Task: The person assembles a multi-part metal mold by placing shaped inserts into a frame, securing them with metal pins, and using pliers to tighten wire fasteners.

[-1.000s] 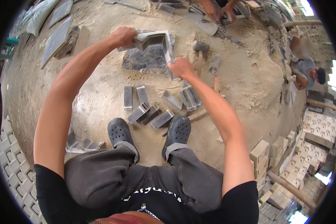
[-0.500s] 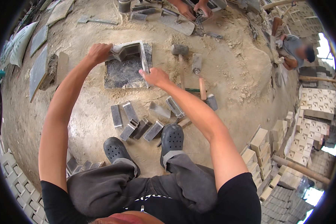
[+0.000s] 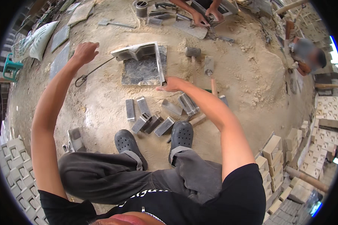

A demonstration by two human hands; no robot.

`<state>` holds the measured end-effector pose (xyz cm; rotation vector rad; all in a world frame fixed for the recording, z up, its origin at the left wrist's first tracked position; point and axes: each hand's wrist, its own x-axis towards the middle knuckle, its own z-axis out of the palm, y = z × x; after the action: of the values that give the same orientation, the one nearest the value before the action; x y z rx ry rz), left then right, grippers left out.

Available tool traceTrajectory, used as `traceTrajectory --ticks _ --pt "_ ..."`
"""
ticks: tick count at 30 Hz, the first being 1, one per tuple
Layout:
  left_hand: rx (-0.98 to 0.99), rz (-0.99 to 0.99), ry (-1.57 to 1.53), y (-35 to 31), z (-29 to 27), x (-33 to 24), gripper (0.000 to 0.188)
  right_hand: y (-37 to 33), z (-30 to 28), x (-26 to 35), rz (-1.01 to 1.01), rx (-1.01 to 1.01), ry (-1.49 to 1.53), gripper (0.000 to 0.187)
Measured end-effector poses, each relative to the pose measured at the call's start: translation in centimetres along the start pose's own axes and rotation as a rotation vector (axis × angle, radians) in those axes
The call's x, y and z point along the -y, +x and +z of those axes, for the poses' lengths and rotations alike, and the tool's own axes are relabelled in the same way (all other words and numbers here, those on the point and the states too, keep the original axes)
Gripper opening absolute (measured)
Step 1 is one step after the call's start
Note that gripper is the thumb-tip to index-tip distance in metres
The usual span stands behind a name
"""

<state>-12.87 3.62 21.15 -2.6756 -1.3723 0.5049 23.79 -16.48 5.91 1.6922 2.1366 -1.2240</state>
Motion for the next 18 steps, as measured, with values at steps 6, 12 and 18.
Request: traceTrajectory --ticks 6,12,18 --pt "0.086 -0.074 -0.067 -5.3 -1.0 -2.0 0.031 -0.5 0.2 0.3 0.087 -0.023 0.011 0.084" --pt "0.145 -0.063 -0.016 -8.5 -1.3 -3.0 0.033 -0.8 0.5 1.5 0.151 -0.049 -0.019 0.083" --pt "0.156 -0.069 -0.066 -12.2 -5.7 -5.4 0.034 -0.1 1.8 1.0 0.128 -0.035 0.108 0.083"
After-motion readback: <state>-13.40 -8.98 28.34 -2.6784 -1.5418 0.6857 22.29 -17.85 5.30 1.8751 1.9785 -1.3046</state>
